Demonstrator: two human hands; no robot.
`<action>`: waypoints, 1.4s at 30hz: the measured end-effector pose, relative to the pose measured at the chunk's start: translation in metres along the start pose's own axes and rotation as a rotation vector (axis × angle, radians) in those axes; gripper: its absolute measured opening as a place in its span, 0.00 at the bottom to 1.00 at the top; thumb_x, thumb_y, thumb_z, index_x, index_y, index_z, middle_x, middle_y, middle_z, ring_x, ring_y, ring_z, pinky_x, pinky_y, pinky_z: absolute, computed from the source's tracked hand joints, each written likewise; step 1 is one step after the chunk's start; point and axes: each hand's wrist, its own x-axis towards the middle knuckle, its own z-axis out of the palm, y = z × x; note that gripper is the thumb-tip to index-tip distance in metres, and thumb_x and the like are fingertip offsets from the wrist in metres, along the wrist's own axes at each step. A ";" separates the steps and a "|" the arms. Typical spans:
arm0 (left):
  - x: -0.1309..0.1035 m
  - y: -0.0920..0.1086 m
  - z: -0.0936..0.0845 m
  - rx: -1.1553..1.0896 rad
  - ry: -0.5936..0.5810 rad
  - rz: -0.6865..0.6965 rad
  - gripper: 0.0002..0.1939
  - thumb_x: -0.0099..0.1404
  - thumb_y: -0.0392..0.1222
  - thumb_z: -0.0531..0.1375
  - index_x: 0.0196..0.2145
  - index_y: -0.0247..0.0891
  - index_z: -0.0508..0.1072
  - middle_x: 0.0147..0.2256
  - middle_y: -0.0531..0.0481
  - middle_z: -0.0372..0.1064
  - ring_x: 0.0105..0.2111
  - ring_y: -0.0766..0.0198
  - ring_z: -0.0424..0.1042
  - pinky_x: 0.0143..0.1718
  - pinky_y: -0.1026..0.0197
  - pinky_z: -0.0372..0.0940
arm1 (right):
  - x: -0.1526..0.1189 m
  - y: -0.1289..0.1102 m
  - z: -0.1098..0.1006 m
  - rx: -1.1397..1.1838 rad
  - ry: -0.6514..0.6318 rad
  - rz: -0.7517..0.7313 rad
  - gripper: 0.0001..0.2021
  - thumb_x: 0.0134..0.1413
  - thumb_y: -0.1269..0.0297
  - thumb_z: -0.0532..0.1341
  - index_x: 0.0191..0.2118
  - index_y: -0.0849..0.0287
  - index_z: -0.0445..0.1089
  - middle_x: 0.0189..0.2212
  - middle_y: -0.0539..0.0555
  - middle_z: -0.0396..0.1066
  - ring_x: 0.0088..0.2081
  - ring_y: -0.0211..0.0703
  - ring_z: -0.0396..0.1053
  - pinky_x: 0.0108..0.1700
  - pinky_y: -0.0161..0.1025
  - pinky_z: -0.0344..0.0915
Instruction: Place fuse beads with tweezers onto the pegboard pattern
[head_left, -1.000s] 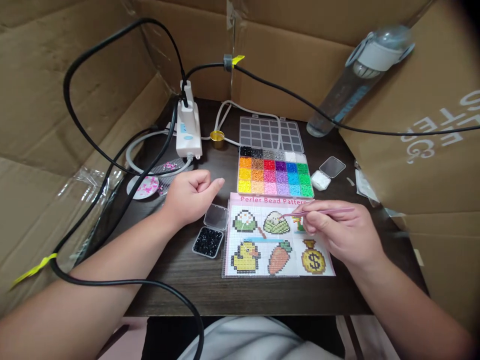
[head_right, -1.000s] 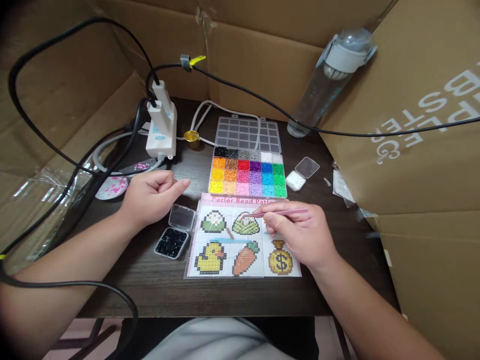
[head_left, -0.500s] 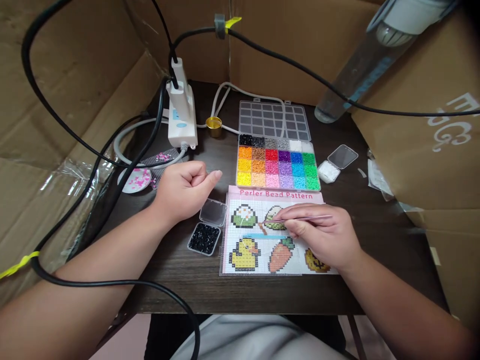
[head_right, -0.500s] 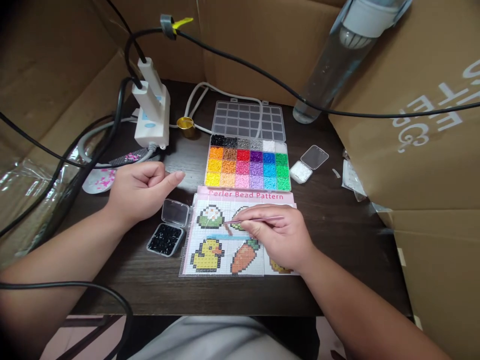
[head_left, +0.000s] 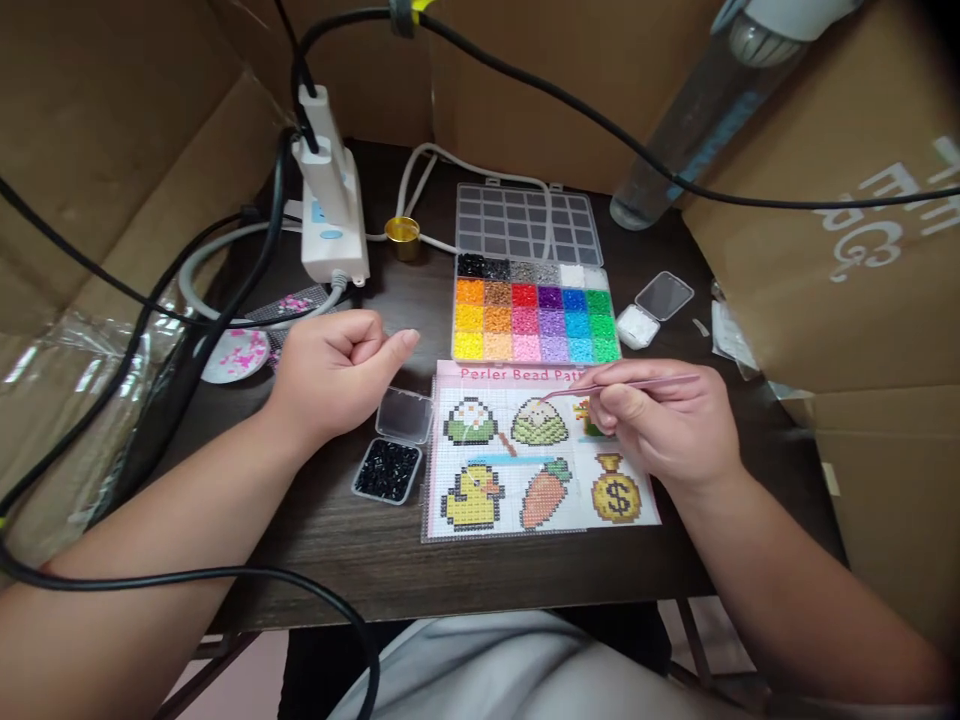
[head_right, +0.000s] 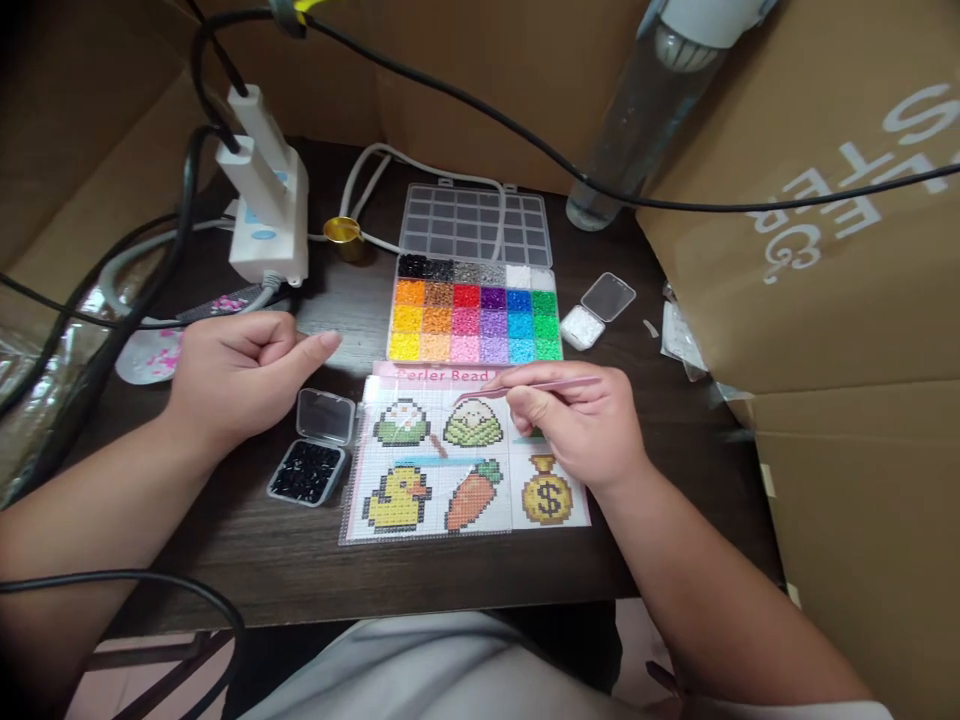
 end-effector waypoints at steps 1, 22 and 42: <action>0.000 0.000 0.000 0.007 0.006 -0.003 0.27 0.58 0.37 0.62 0.16 0.38 0.45 0.16 0.59 0.40 0.18 0.71 0.43 0.20 0.61 0.44 | 0.002 0.000 -0.003 0.020 0.009 0.001 0.04 0.52 0.63 0.70 0.34 0.54 0.81 0.23 0.51 0.75 0.20 0.35 0.65 0.22 0.36 0.64; 0.001 -0.005 0.001 0.055 0.011 0.007 0.28 0.57 0.40 0.63 0.16 0.38 0.45 0.16 0.58 0.40 0.18 0.71 0.43 0.20 0.59 0.43 | 0.017 0.000 0.000 0.126 -0.059 0.056 0.07 0.50 0.60 0.71 0.34 0.55 0.81 0.17 0.48 0.69 0.19 0.34 0.63 0.18 0.33 0.58; 0.001 0.001 0.003 0.009 -0.017 -0.042 0.27 0.57 0.40 0.63 0.16 0.38 0.45 0.15 0.58 0.42 0.18 0.69 0.44 0.21 0.60 0.45 | 0.005 0.002 0.028 -0.188 -0.287 -0.029 0.04 0.53 0.68 0.68 0.34 0.56 0.82 0.31 0.54 0.81 0.33 0.44 0.78 0.35 0.38 0.75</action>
